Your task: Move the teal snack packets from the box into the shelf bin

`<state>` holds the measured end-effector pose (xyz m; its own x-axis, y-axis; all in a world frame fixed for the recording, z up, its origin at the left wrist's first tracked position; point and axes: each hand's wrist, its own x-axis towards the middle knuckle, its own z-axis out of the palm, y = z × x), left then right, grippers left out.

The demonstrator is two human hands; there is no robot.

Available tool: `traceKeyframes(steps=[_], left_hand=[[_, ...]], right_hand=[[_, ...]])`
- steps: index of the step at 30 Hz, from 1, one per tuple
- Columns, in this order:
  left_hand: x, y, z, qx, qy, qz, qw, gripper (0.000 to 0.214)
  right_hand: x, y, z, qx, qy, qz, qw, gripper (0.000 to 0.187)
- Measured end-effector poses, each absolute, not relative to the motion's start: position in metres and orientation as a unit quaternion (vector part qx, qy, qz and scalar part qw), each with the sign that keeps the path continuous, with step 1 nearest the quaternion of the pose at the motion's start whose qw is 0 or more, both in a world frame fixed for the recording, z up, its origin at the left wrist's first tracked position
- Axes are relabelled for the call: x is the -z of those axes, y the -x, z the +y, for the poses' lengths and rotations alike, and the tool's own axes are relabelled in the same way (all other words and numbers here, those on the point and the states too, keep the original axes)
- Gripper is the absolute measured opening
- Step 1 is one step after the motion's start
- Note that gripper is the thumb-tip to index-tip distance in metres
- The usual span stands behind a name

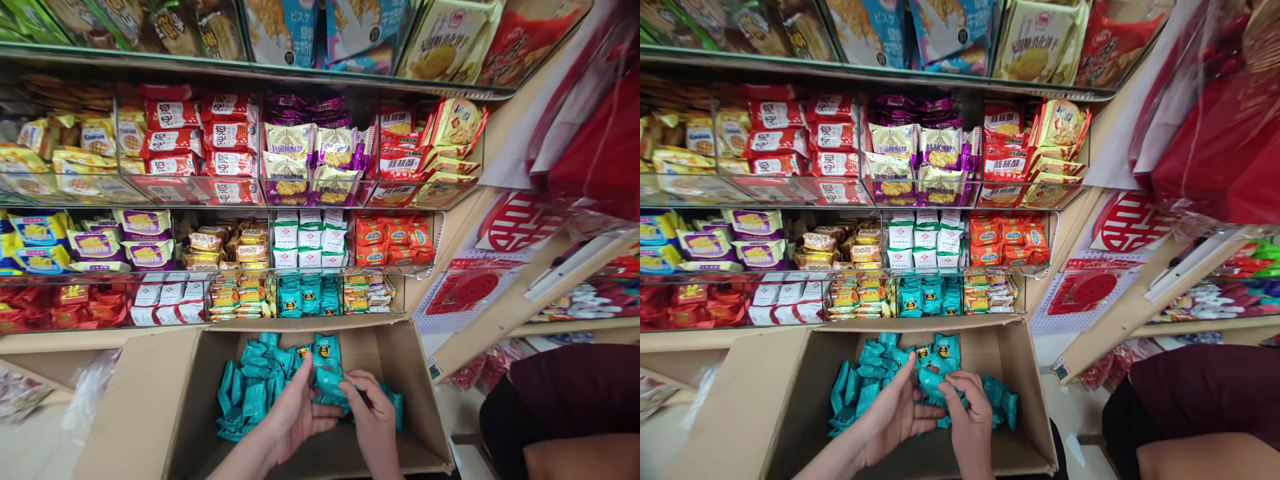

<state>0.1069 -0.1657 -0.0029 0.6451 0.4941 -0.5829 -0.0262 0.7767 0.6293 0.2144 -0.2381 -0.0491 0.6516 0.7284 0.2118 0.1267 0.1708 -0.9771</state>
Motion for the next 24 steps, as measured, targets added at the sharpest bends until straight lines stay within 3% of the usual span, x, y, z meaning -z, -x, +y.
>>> traceKeyframes(steps=[3, 6, 10, 16, 19, 21, 24], left_hand=[[-0.007, -0.104, -0.16, -0.2, -0.26, 0.353, 0.876, 0.034], [-0.011, -0.102, -0.156, -0.256, -0.319, 0.336, 0.849, 0.043], [-0.013, -0.098, -0.156, -0.262, -0.382, 0.336, 0.82, 0.053], [-0.008, -0.09, -0.152, -0.242, -0.399, 0.368, 0.804, 0.054], [-0.006, -0.088, -0.153, -0.233, -0.398, 0.377, 0.803, 0.052], [-0.007, -0.088, -0.155, -0.237, -0.416, 0.364, 0.799, 0.051], [-0.009, -0.09, -0.159, -0.244, -0.47, 0.323, 0.785, 0.05]], right_hand=[[0.042, -0.217, -0.242, -0.15, 0.593, -0.479, 0.63, 0.007], [0.041, -0.211, -0.244, -0.18, 0.579, -0.467, 0.643, 0.012], [0.05, -0.208, -0.242, -0.21, 0.59, -0.367, 0.688, 0.034], [0.028, -0.277, -0.233, 0.085, 0.628, -0.355, 0.687, 0.053], [0.003, -0.31, -0.227, 0.2, 0.618, -0.361, 0.669, 0.054], [-0.006, -0.31, -0.223, 0.122, 0.638, -0.383, 0.657, 0.041], [0.0, -0.279, -0.22, -0.147, 0.645, -0.472, 0.583, 0.032]])
